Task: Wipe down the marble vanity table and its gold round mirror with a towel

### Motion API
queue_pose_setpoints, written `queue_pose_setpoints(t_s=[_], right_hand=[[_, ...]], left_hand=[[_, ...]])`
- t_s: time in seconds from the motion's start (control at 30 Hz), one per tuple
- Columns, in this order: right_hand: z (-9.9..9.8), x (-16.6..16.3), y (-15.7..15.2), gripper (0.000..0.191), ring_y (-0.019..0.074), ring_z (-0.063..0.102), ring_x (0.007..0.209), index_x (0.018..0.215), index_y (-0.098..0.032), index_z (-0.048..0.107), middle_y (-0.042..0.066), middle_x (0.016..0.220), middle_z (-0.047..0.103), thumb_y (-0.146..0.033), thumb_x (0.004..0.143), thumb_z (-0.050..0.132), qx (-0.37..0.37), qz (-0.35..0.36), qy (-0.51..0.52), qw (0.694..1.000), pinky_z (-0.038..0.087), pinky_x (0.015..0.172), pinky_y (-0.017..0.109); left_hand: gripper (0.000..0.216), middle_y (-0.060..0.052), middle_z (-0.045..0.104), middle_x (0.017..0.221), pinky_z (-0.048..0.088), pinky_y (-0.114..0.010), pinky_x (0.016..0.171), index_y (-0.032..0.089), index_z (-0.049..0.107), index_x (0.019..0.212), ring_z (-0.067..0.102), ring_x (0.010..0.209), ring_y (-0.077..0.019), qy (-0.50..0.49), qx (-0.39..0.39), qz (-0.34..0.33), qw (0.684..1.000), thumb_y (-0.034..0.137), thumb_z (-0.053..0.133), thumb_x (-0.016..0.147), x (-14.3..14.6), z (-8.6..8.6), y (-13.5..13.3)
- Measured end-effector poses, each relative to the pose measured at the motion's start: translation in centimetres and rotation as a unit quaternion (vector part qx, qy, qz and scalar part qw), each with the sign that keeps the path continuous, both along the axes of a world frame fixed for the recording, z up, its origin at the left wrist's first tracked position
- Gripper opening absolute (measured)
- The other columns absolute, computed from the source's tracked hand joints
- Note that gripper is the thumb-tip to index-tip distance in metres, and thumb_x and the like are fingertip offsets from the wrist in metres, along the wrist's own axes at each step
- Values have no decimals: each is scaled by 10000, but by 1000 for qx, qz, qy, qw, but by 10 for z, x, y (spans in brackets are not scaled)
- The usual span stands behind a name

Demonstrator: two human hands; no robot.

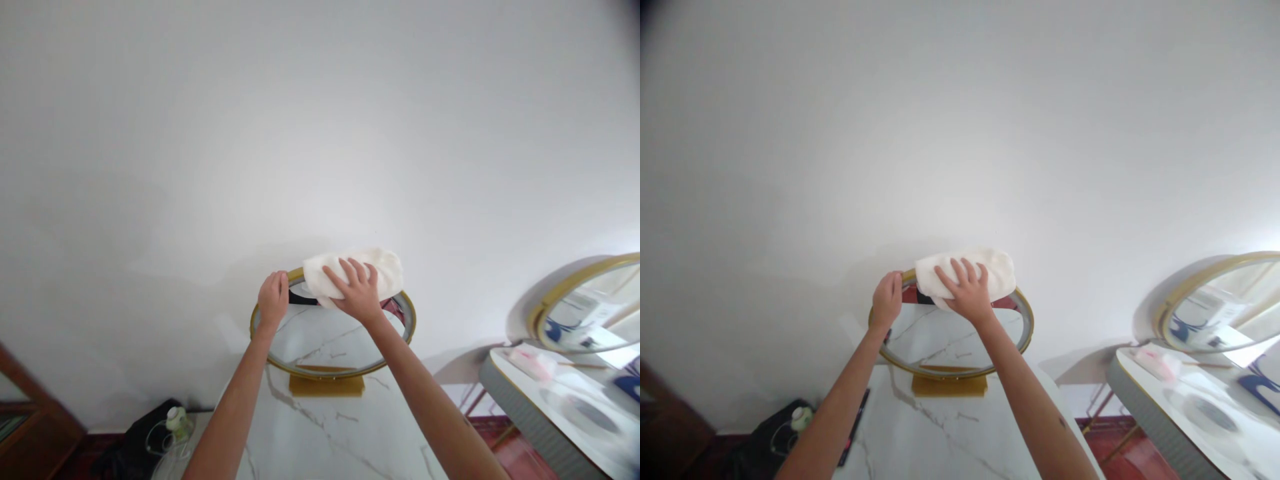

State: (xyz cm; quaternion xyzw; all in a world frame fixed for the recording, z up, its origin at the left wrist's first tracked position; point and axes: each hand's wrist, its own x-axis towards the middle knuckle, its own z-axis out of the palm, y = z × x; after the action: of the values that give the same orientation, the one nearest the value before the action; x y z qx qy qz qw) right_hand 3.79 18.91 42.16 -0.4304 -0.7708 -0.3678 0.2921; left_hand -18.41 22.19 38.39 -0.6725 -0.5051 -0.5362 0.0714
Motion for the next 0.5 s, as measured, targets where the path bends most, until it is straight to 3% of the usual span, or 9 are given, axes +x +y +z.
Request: queue_pose_setpoints(t_s=[0.27, 0.4, 0.5], right_hand=[[-34, 58, -1, 584, 322, 374, 1163, 1305, -276, 447, 123, 1281, 400, -457, 771, 600, 33, -54, 159, 985, 238, 965, 490], [-40, 63, -4, 591, 313, 389, 1126, 1296, -243, 456, 126, 1233, 414, -462, 766, 600, 28, -79, 230, 970, 262, 946, 469], [-36, 52, -6, 587, 329, 372, 1159, 1301, -270, 462, 123, 1270, 393, -481, 772, 601, 33, -75, 222, 972, 243, 960, 491]], left_hand=[[369, -59, 590, 848, 396, -309, 800, 206, 553, 875, 547, 860, -185, -1, -9, 0, 1000, 347, 222, 957, 0, -1, 3], [374, -64, 587, 852, 386, -310, 811, 204, 552, 874, 542, 870, -187, 0, -11, 5, 1000, 350, 219, 959, 0, -2, 3], [377, -66, 585, 852, 381, -310, 817, 201, 549, 873, 540, 873, -187, 0, -12, 8, 1000, 349, 213, 960, 0, -2, 2]])
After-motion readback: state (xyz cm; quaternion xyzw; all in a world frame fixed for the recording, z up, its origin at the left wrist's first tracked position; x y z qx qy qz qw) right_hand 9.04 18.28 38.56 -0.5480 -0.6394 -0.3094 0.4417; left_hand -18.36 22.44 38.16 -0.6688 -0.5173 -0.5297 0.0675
